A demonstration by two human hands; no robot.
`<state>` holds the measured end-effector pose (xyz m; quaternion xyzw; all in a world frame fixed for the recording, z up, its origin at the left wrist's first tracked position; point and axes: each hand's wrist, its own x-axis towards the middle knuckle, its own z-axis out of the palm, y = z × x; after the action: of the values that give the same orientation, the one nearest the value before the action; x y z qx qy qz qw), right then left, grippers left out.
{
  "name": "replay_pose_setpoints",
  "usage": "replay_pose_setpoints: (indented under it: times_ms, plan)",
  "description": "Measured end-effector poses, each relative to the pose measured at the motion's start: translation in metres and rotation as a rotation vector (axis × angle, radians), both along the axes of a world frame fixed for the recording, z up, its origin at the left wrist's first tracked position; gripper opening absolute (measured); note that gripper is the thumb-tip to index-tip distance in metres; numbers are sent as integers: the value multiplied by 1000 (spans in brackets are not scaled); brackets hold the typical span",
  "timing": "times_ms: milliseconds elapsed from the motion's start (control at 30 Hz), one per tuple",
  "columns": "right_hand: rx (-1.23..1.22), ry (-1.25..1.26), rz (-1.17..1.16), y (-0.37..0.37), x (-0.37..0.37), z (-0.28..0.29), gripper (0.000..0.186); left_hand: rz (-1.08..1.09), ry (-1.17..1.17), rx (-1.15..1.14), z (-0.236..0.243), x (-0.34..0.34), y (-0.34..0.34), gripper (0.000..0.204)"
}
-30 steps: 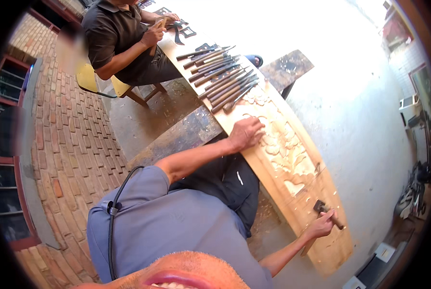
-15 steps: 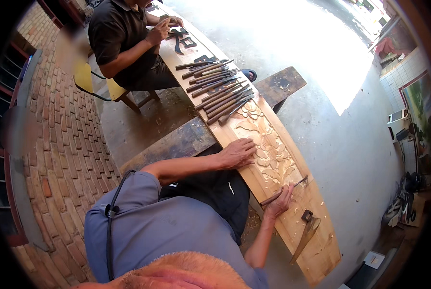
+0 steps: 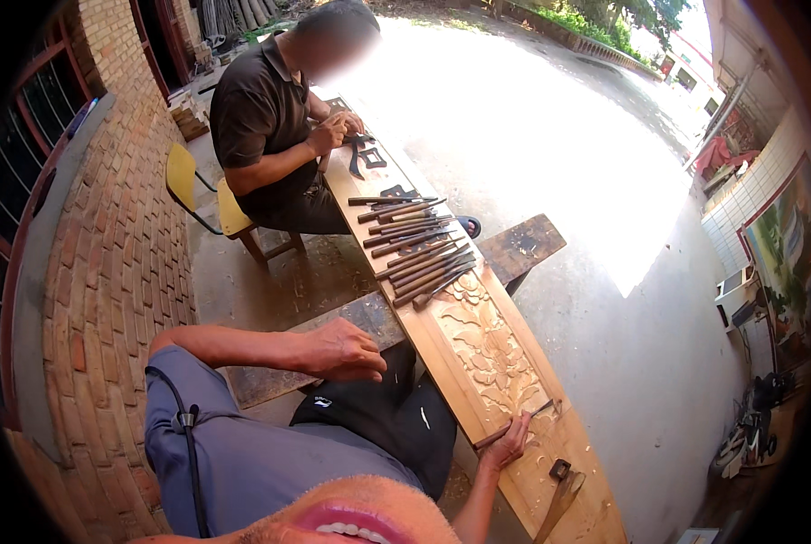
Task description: The person uses various chisels to carve intricate floral designs into a large wooden board.
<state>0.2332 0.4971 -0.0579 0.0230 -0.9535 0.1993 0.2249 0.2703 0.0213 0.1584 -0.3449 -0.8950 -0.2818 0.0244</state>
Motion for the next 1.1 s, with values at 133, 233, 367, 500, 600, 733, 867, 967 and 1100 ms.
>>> replay_pose_setpoints:
  times_ms: [133, 233, 367, 500, 600, 733, 867, 967, 1100]
  plan:
    - [-6, -33, -32, -1, 2, 4, 13, 135, -214, 168, 16, 43, 6, 21]
    - [22, -9, -43, -5, -1, 15, 11, 97, -387, 266, -3, 54, 20, 27]
    - [-8, 6, 30, -36, -26, 39, 17, -147, -581, 160, 26, 59, 31, 46]
    - [35, -17, 50, -43, -38, 23, 16, -245, -626, 139, 54, 63, 16, 46]
    - [23, -47, 1, -24, -23, 17, 16, -396, -542, 200, 92, 40, -15, 49]
    - [43, -32, -7, -17, -16, 11, 16, -803, -418, 457, 161, 41, -34, 58]
    - [37, -50, 12, -12, -6, 13, 16, -890, -226, 443, 206, 71, -36, 59]
    - [38, -8, 6, -12, -17, 15, 15, -1027, -2, 571, 228, 89, -44, 45]
    - [24, 32, 9, -15, -15, 12, 16, -976, 21, 629, 244, 74, -34, 44]
